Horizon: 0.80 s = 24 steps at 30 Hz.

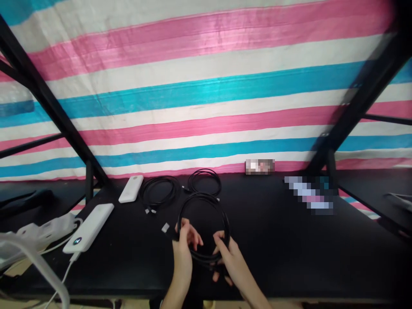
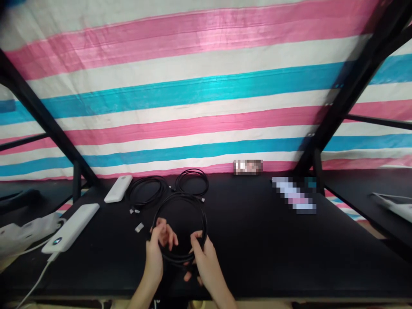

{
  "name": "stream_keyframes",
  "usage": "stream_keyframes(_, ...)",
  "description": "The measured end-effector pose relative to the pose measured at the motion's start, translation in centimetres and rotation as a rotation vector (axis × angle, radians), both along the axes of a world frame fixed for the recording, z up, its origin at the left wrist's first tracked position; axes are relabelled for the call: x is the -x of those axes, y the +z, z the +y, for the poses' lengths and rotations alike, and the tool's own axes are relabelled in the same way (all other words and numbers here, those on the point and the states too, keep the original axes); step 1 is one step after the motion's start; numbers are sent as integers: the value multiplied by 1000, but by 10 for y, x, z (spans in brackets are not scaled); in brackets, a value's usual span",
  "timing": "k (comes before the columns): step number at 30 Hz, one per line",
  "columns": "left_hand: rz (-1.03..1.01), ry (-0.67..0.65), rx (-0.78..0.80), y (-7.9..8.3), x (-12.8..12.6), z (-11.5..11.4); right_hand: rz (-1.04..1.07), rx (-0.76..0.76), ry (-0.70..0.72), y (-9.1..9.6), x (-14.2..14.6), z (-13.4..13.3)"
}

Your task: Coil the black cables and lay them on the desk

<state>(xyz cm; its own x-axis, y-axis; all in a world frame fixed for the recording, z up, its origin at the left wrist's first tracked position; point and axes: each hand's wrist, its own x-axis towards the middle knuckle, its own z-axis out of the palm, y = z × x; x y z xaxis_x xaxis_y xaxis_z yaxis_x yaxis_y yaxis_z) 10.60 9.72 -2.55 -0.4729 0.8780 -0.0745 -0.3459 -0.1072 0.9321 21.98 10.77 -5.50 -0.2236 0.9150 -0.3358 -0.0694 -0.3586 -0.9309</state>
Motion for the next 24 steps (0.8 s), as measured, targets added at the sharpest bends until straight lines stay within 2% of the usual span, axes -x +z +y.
stream_keyframes(2,165,-131,144,-2,9,17,18,-80,-92,3,-2,18)
stream_keyframes(4,257,-340,300,0,16,33,16,-157,-138,7,-2,40)
stream_keyframes(6,267,-506,370,5,21,47,-17,-205,-126,11,-1,64)
stream_keyframes(7,249,-548,361,8,23,54,-30,-228,-115,12,0,76)
stream_keyframes(11,157,-509,244,14,28,88,-134,-345,-82,14,4,126)
stream_keyframes(13,132,-470,228,8,30,107,-262,-356,-94,10,5,148)
stream_keyframes(16,101,-386,247,-9,31,126,-443,-415,-127,-2,5,171)
stream_keyframes(20,75,-315,216,-28,30,126,-441,-497,-132,-19,1,179)
stream_keyframes(24,129,-354,166,-35,31,120,-348,-475,-145,-26,-2,176)
